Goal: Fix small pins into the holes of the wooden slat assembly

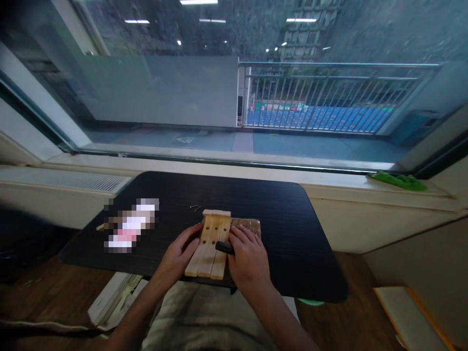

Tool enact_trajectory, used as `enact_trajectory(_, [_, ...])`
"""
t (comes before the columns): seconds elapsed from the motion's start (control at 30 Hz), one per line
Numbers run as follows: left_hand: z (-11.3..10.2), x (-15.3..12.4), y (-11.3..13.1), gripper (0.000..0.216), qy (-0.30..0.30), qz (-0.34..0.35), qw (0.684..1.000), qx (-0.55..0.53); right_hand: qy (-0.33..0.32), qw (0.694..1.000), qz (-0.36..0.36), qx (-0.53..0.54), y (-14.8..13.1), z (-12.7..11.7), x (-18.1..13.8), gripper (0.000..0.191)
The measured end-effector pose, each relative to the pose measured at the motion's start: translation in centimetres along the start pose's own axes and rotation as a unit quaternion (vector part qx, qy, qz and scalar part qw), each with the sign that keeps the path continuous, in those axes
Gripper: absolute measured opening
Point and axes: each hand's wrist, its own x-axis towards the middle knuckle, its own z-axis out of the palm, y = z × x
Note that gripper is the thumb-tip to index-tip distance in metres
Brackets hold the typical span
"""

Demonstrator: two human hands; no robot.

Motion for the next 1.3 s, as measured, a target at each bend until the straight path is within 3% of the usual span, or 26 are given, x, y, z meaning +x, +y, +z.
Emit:
enact_trajectory(0.13, [-4.2, -0.1, -1.2, 0.042, 0.115, -0.016, 0.990, 0.084, 0.021, 0.999, 0.020, 0.022, 3.4, -1.8, -0.1, 0.042])
enact_trajectory(0.3, [-12.0, 0.3, -2.8, 0.039, 0.220, -0.076, 0.936, 0.265, 0.030, 0.997, 0.050, 0.047, 8.8, -2.0, -0.9, 0.032])
enact_trajectory(0.4, [-15.3, 0.9, -3.4, 0.041, 0.208, -0.121, 0.894, 0.377, 0.028, 0.996, 0.071, 0.056, 10.9, -1.2, -1.8, 0.032])
enact_trajectory(0.53, [-17.3, 1.9, -4.4, 0.043, 0.171, -0.194, 0.842, 0.473, 0.024, 0.992, 0.105, 0.063, 12.0, -0.4, -3.0, 0.034])
enact_trajectory(0.63, [-17.9, 2.3, -4.9, 0.034, 0.156, -0.231, 0.833, 0.477, 0.031, 0.991, 0.103, 0.077, 12.3, 0.1, -3.3, 0.033])
enact_trajectory(0.73, [-18.6, 2.1, -4.4, 0.030, 0.161, -0.225, 0.844, 0.459, 0.038, 0.991, 0.109, 0.074, 12.9, 0.3, -3.3, 0.032])
enact_trajectory(0.8, [-18.7, 1.9, -3.6, 0.034, 0.209, -0.213, 0.871, 0.391, 0.037, 0.990, 0.120, 0.068, 13.4, 0.3, -3.3, 0.033])
enact_trajectory(0.87, [-18.4, 2.1, -2.5, 0.037, 0.264, -0.195, 0.916, 0.232, 0.039, 0.988, 0.135, 0.061, 13.9, 0.4, -3.3, 0.035])
enact_trajectory(0.97, [-17.0, 2.7, -0.8, 0.052, 0.295, -0.147, 0.942, 0.064, 0.053, 0.985, 0.157, 0.047, 14.6, 0.3, -3.3, 0.038])
enact_trajectory(1.07, [-15.2, 3.4, 0.3, 0.072, 0.309, -0.113, 0.942, -0.063, 0.066, 0.981, 0.179, 0.028, 14.9, -0.1, -3.7, 0.040])
enact_trajectory(1.3, [-11.4, 2.1, 0.2, 0.042, 0.236, -0.127, 0.953, -0.144, 0.074, 0.976, 0.201, -0.051, 14.5, -1.6, -5.4, 0.042])
